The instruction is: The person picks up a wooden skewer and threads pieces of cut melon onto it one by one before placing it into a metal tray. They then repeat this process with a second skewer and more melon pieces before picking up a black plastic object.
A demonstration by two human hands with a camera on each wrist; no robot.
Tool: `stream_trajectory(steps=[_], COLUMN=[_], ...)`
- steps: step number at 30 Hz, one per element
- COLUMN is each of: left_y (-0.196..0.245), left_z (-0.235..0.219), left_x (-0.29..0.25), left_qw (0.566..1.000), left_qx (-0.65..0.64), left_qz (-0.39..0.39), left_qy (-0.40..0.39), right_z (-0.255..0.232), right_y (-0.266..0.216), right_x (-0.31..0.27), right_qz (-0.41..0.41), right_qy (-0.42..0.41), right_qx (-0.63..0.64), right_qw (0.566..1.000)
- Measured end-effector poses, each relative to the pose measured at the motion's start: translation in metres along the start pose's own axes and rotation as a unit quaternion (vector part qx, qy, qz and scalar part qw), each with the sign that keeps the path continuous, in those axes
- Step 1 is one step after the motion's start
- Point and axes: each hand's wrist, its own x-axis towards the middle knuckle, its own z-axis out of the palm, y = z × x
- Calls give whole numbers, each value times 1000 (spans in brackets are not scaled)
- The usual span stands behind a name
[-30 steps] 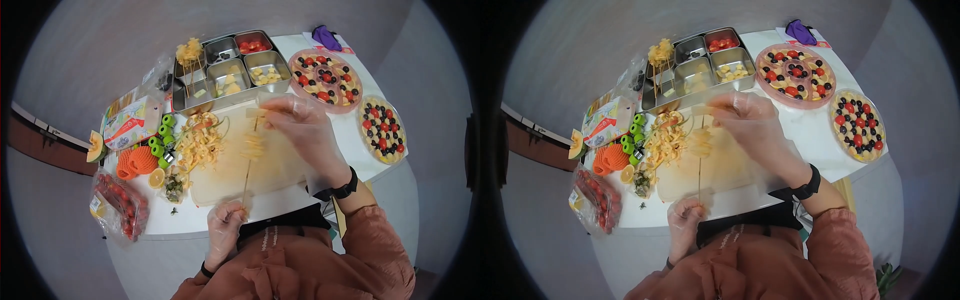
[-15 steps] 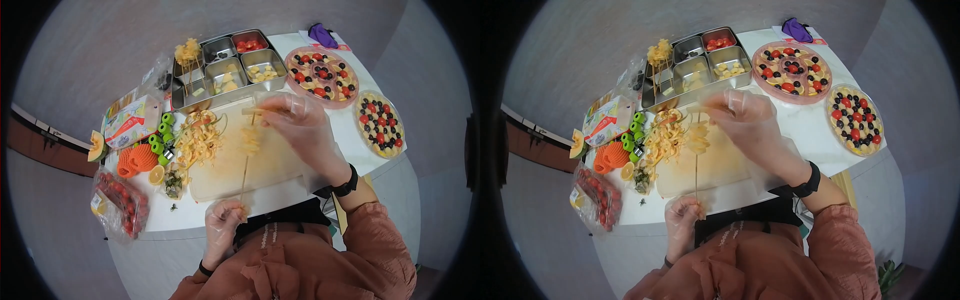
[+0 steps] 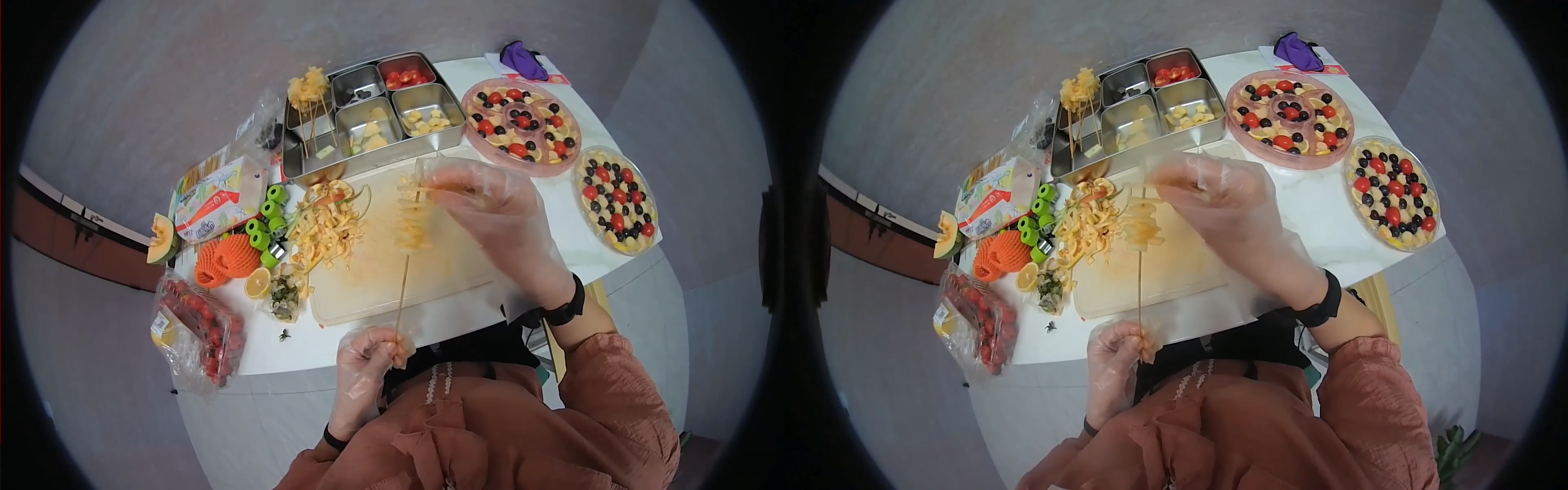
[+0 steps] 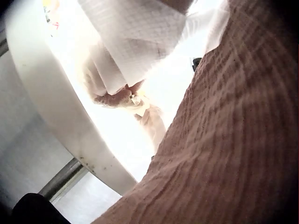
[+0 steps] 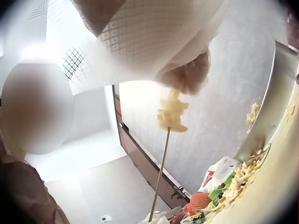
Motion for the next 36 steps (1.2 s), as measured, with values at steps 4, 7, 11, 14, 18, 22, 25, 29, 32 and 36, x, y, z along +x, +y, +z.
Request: stream_trajectory(steps=[4,7,11,14,18,22,25,29,32,36], left_y=[2,3,2,2,3,2,2,2,2,-2], left_z=[1,2,1,1,2,1,0,0,0,-5], left_x=[-1,-1,-1,0,0,0,0,-1,-1,-1], left_qw=[999,999,999,998,998,998,998,998,999,999], left_qx=[8,5,5,13,-2,0,-3,-16,-23,-32], left_qz=[10,0,-5,-2,-4,-5,-8,-17,-26,-15], left_qy=[-30,-33,-40,-59,-62,-59,-60,-54,-41,-32], right_z=[-5,-5,-6,-7,-5,-6,-6,-6,-6,-4], right_y=[-7,1,8,6,7,6,4,0,-1,1], right_x=[-2,-4,-6,-6,-7,-6,-7,-7,-6,-4], right_qz=[118,136,133,145,105,88,88,77,48,40], right_qy=[-37,-46,-47,-58,-48,-56,-53,-47,-44,23], right_qx=[117,152,167,187,148,110,86,84,23,85], right_qw=[985,978,976,970,982,988,991,992,998,995])
